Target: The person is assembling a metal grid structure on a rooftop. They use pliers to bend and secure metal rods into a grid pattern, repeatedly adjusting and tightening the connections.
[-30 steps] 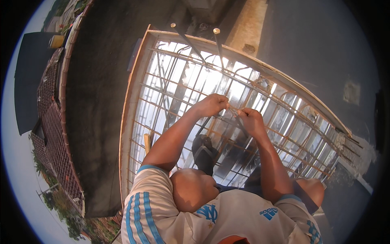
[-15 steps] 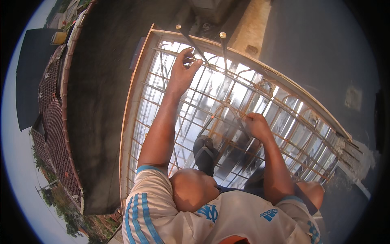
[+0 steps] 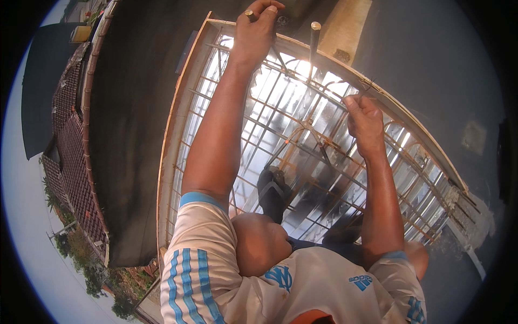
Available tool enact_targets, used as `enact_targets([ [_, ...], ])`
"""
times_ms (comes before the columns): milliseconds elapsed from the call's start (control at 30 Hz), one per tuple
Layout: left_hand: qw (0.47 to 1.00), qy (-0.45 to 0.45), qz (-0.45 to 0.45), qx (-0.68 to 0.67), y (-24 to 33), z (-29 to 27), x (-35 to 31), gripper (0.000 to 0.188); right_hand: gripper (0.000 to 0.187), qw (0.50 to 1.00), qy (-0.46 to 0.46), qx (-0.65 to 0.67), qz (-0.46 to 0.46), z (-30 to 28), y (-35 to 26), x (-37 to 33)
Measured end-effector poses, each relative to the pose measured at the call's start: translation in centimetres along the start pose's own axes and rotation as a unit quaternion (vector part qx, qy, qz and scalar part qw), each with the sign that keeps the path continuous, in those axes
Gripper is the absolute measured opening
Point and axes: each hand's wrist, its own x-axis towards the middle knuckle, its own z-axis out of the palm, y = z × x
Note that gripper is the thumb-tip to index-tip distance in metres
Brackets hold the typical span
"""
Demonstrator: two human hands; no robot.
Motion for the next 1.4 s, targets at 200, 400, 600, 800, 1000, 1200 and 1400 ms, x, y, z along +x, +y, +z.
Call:
enact_targets([
  [200,0.989,-0.116,-0.049,0.081,1.7,-1.4,0.7,0.022,0.033,0.972,-0.135,0.046,-0.185,2.3,-11.4,3.6],
  [400,0.975,-0.18,-0.085,0.097,2.2,-2.2,1.0,0.024,0.028,0.91,-0.155,-0.232,-0.307,5.4,-13.0,3.8],
  [600,0.98,-0.123,-0.059,0.143,1.4,-1.4,0.5,0.025,0.023,0.912,-0.078,-0.309,-0.257,7.6,-12.2,4.6],
  [800,0.983,-0.103,-0.092,0.122,0.9,-2.0,0.2,0.032,0.017,0.919,-0.125,-0.341,-0.15,7.9,-13.2,4.5],
  [1000,0.969,-0.096,-0.185,0.135,0.9,-1.1,0.3,0.033,0.017,0.931,-0.114,-0.326,-0.12,7.9,-12.3,4.8],
  [1200,0.968,-0.111,-0.174,0.145,2.3,-1.1,0.4,0.025,0.012,0.968,-0.011,-0.233,-0.09,9.6,-12.9,2.8],
  [1400,0.965,-0.113,-0.177,0.156,0.4,-1.2,0.3,0.026,0.013,0.973,-0.007,-0.209,-0.099,10.0,-12.6,3.3],
])
